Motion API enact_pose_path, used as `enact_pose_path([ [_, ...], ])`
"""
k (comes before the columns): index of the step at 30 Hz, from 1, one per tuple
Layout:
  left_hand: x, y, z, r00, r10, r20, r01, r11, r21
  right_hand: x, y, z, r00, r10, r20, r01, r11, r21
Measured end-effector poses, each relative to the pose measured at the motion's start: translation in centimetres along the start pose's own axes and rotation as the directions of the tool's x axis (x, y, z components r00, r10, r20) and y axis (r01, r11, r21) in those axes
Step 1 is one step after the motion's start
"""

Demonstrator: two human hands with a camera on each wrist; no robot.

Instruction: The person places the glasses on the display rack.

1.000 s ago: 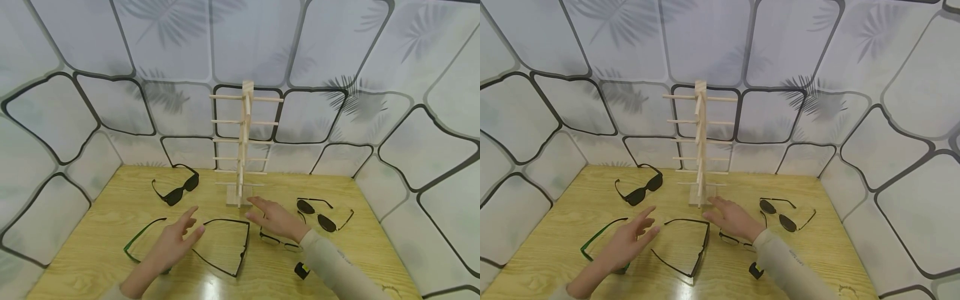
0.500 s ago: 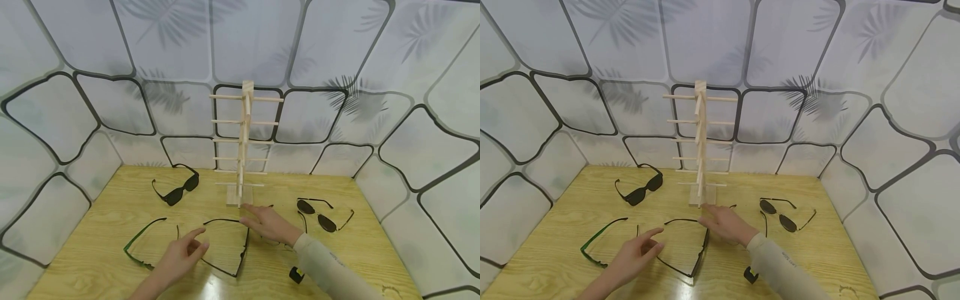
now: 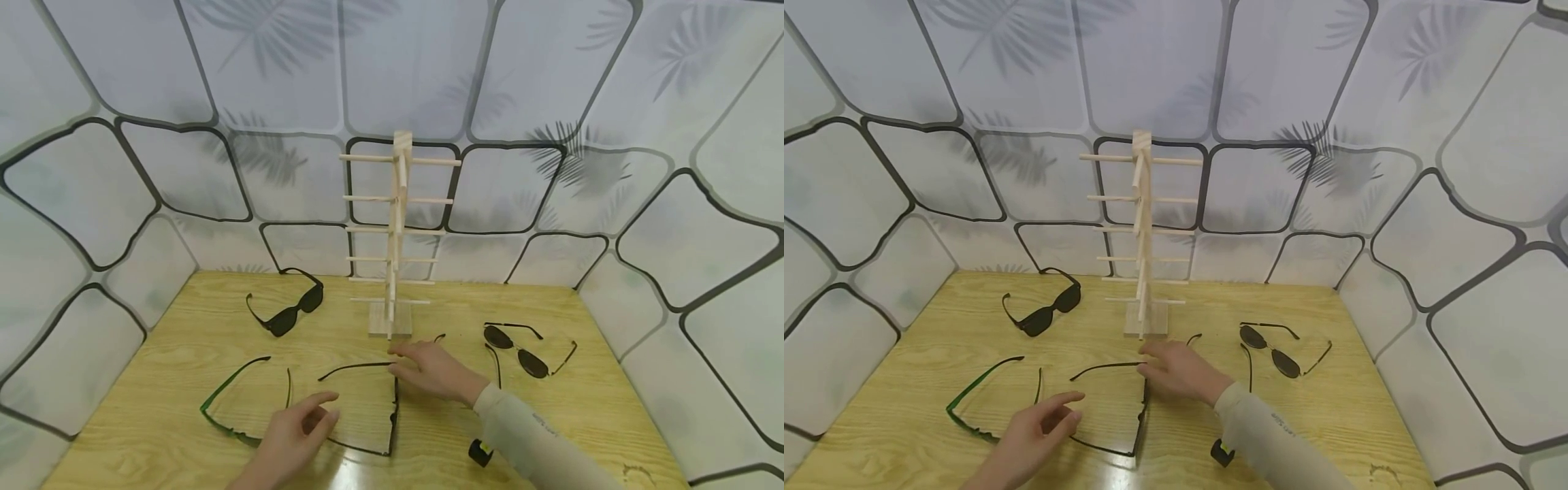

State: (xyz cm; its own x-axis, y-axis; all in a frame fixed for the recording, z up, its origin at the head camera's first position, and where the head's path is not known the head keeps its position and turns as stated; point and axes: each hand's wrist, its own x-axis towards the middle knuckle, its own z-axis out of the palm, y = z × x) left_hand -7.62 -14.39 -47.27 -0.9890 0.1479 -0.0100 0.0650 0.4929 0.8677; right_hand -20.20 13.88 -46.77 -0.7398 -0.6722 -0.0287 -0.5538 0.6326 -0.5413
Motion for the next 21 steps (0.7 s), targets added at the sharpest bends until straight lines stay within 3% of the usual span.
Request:
enact_pose_path([
  [3,-0.3,-0.1,0.1,1.000,0.009,0.014,-0.009,1.000,-0.012,0.1,-0.1,0.2,1.000,-0.025,0.003,0.025,1.000,-0.018],
  [8,-0.7,-0.8,0.3,0.994,0.096,0.047,-0.094,0.995,-0.031,0.6,-0.1,0.7,0.998,-0.066,-0.001,0.065,0.996,-0.053],
  [10,-0.9,-1.2,0.5,0.988,0.128,0.082,-0.123,0.991,-0.056,0.7,-0.2,0.9,0.997,-0.073,-0.005,0.073,0.996,-0.059],
  [13,-1.0,-1.6,0.6,0.975,0.137,0.172,-0.119,0.986,-0.115,0.9,-0.3,1.0,0.997,-0.081,-0.012,0.080,0.995,-0.055],
  [17,-0.9,-1.8,0.5,0.947,0.034,0.318,0.018,0.987,-0.160,1.1,-0.5,1.2,0.997,-0.079,-0.024,0.078,0.995,-0.055],
  [21,-0.9,-2.0,0.6,0.921,-0.073,0.384,0.139,0.979,-0.148,1.4,-0.7,1.4,0.996,-0.079,-0.047,0.076,0.995,-0.062],
])
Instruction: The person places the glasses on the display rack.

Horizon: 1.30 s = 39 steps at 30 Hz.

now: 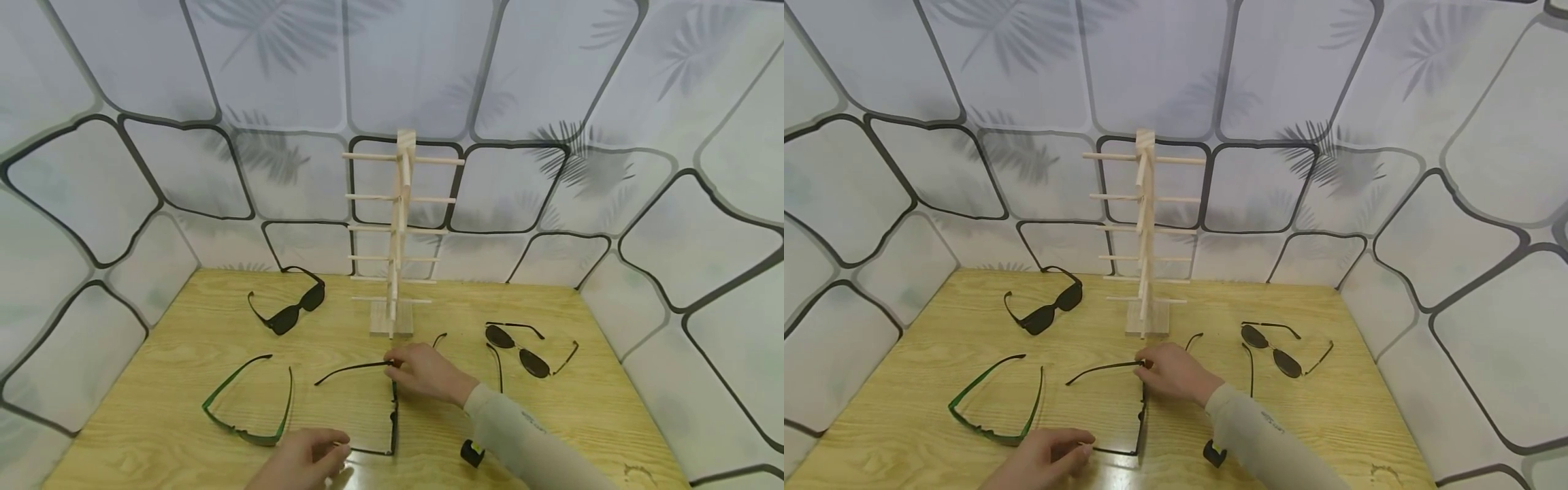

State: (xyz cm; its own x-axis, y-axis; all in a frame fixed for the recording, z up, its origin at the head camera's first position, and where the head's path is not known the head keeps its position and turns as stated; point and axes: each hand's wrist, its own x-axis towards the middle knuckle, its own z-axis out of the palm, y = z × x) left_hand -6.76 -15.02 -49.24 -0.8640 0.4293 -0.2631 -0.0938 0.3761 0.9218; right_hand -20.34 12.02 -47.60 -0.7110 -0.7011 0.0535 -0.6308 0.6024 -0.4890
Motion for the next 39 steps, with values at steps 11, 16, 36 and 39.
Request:
enact_pose_path([
  [11,-0.1,-0.1,-0.6,0.996,0.019,-0.092,-0.026,0.997,-0.078,0.1,0.0,0.2,0.999,0.022,-0.037,-0.022,1.000,-0.003],
  [16,-0.1,-0.1,-0.6,0.984,0.065,-0.167,-0.083,0.991,-0.104,0.0,0.1,0.2,0.999,0.024,-0.033,-0.024,1.000,0.020],
  [36,0.1,1.6,-1.7,0.913,0.039,-0.405,-0.107,0.984,-0.145,-1.8,-1.2,-1.9,0.984,0.169,0.045,-0.173,0.890,0.423],
  [39,0.3,2.2,-2.2,0.910,0.044,-0.412,-0.116,0.981,-0.152,-2.1,-1.2,-2.2,0.981,0.180,0.071,-0.192,0.855,0.482],
])
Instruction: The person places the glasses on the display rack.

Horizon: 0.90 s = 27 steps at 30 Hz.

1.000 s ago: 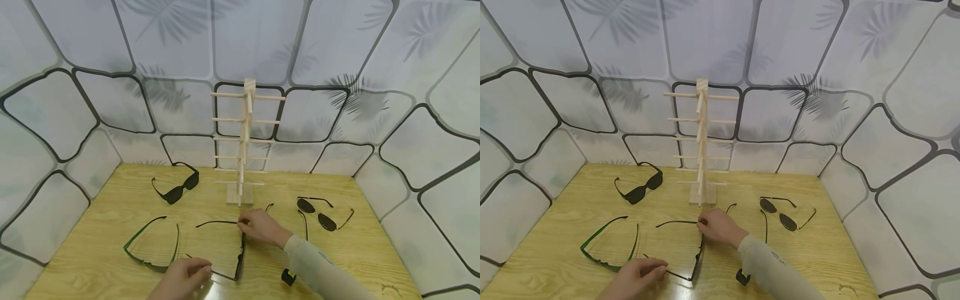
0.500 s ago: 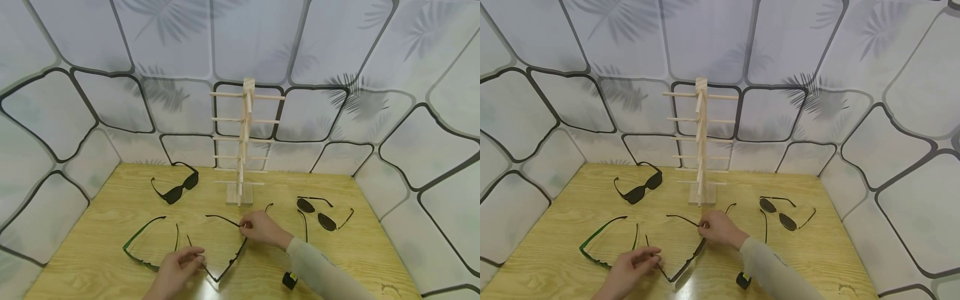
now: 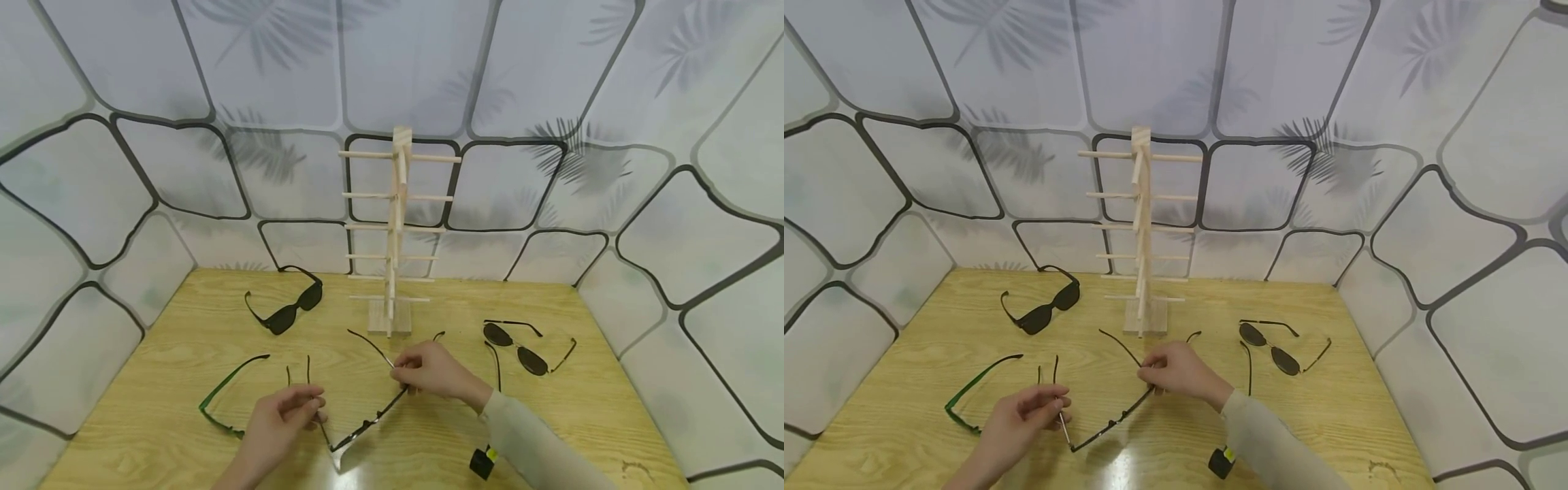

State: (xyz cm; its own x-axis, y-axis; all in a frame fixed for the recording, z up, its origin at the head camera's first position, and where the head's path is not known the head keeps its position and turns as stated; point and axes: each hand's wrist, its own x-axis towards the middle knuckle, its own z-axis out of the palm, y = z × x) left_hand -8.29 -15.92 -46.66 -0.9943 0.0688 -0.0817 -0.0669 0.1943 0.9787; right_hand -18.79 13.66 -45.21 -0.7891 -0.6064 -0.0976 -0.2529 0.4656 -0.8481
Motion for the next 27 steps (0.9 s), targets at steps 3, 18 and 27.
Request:
enact_pose_path([
  [3,0.4,0.7,-0.4,1.000,-0.002,-0.006,0.001,1.000,-0.012,-0.4,0.0,-0.2,0.999,0.046,0.019,-0.047,0.997,0.069],
  [18,2.3,2.8,-1.6,0.999,0.034,0.015,-0.034,0.999,-0.009,-1.9,-0.6,-0.2,0.990,0.138,0.040,-0.144,0.943,0.300],
  [27,3.0,4.4,-2.1,0.997,0.046,0.064,-0.046,0.999,0.000,-2.5,-1.0,-0.8,0.992,0.126,0.021,-0.125,0.924,0.361],
])
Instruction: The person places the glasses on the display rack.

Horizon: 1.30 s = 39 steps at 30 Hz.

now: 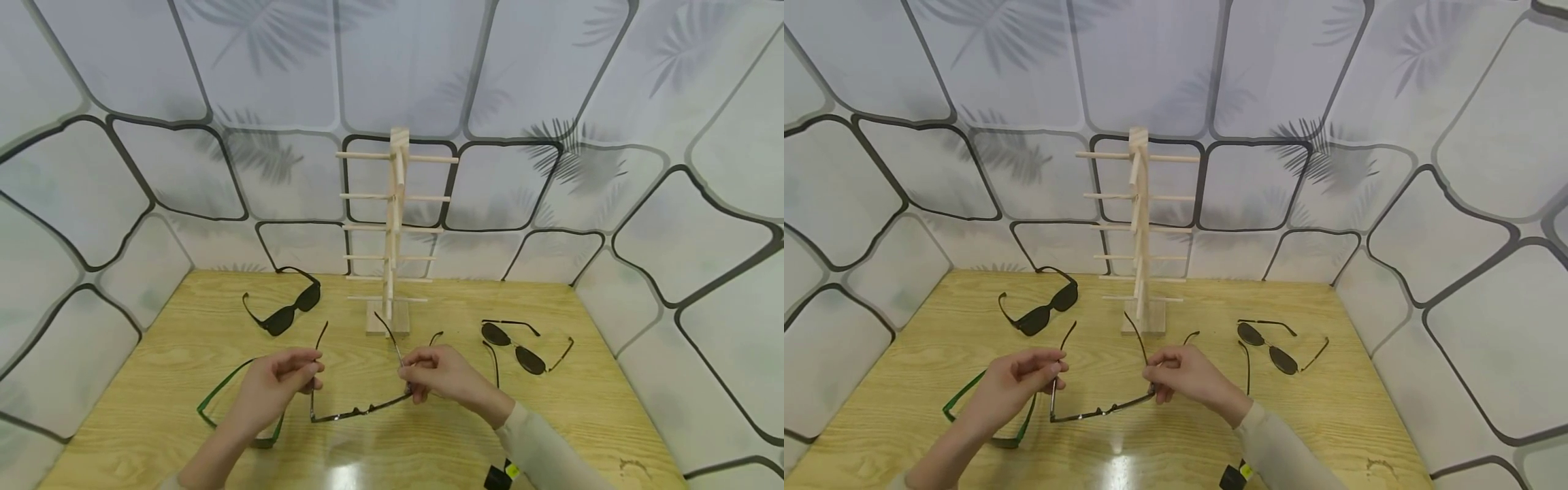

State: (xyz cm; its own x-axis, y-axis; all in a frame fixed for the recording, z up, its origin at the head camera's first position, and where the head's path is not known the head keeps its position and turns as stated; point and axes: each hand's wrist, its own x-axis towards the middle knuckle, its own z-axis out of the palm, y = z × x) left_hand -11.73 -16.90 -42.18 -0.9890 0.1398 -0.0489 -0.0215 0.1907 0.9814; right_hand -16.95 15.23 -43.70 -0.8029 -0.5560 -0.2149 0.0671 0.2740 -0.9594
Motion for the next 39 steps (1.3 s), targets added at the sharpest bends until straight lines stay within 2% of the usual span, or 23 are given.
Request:
enact_pose_path([
  [7,1.3,0.2,-0.3,0.998,0.056,0.043,-0.058,0.997,0.045,-0.5,-0.5,-0.7,0.999,-0.030,-0.031,0.030,1.000,-0.002],
  [12,2.5,0.5,-0.1,0.998,0.037,0.058,-0.040,0.998,0.039,-0.8,-0.7,-1.1,0.996,-0.038,-0.080,0.034,0.998,-0.049],
  [16,3.2,0.7,0.0,0.996,0.057,0.074,-0.059,0.998,0.023,-0.8,-0.7,-1.5,0.995,-0.036,-0.098,0.034,0.999,-0.021],
  [28,5.8,1.5,0.8,0.988,0.150,0.046,-0.152,0.987,0.050,-0.7,-1.3,-2.6,0.986,-0.066,-0.154,0.070,0.997,0.023],
  [39,7.8,2.1,1.3,0.995,0.099,0.019,-0.100,0.995,0.011,0.3,-1.6,-4.0,0.973,-0.033,-0.228,0.059,0.993,0.107],
])
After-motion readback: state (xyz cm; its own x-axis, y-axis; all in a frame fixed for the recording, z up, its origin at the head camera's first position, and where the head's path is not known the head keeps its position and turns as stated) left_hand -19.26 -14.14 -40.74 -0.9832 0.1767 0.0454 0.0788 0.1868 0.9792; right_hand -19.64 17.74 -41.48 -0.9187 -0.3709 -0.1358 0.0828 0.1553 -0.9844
